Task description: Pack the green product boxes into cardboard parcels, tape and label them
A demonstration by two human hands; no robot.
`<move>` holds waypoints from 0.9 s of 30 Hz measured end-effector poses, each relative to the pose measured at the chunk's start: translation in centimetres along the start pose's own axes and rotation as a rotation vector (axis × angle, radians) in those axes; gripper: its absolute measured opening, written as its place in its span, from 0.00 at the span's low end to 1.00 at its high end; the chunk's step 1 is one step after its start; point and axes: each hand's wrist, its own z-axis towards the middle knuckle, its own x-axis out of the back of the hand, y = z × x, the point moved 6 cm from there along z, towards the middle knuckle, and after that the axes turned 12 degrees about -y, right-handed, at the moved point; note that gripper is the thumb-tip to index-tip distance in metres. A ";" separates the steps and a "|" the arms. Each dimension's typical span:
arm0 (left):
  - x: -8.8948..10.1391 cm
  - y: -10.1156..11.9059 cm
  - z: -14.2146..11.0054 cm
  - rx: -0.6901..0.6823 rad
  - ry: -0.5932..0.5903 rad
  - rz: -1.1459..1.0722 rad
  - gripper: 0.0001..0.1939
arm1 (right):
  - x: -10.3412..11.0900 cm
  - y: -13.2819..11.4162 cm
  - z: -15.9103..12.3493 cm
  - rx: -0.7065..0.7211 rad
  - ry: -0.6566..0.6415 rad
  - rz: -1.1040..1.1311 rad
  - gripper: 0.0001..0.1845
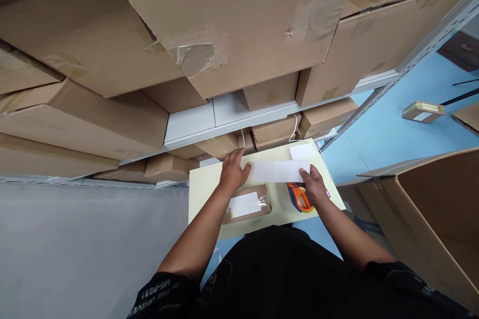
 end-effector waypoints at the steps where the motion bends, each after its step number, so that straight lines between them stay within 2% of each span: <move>1: -0.5 1.4 0.4 -0.100 -0.084 0.059 0.23 | -0.2 -0.1 0.0 -0.003 -0.014 -0.010 0.21; 3: -1.8 3.5 1.1 -0.209 -0.253 0.117 0.19 | -0.6 -0.4 -0.1 -0.017 -0.040 -0.022 0.22; 5: -3.2 4.7 1.8 -0.242 -0.383 0.121 0.15 | -0.8 -0.5 -0.2 -0.031 -0.057 -0.023 0.23; 9: -4.9 4.9 2.7 -0.218 -0.508 0.006 0.13 | -0.7 -0.5 -0.1 -0.038 -0.065 -0.005 0.22; 14: -5.1 4.2 3.0 -0.234 -0.520 -0.149 0.10 | 0.2 -0.3 0.1 -0.048 -0.043 0.009 0.22; 19: -5.9 3.5 3.3 -0.088 -0.637 -0.189 0.11 | 0.6 -0.4 0.1 -0.067 -0.055 -0.004 0.23; 27: -7.6 2.6 3.9 0.042 -0.514 -0.281 0.12 | 0.1 -0.1 0.1 -0.059 -0.010 0.076 0.21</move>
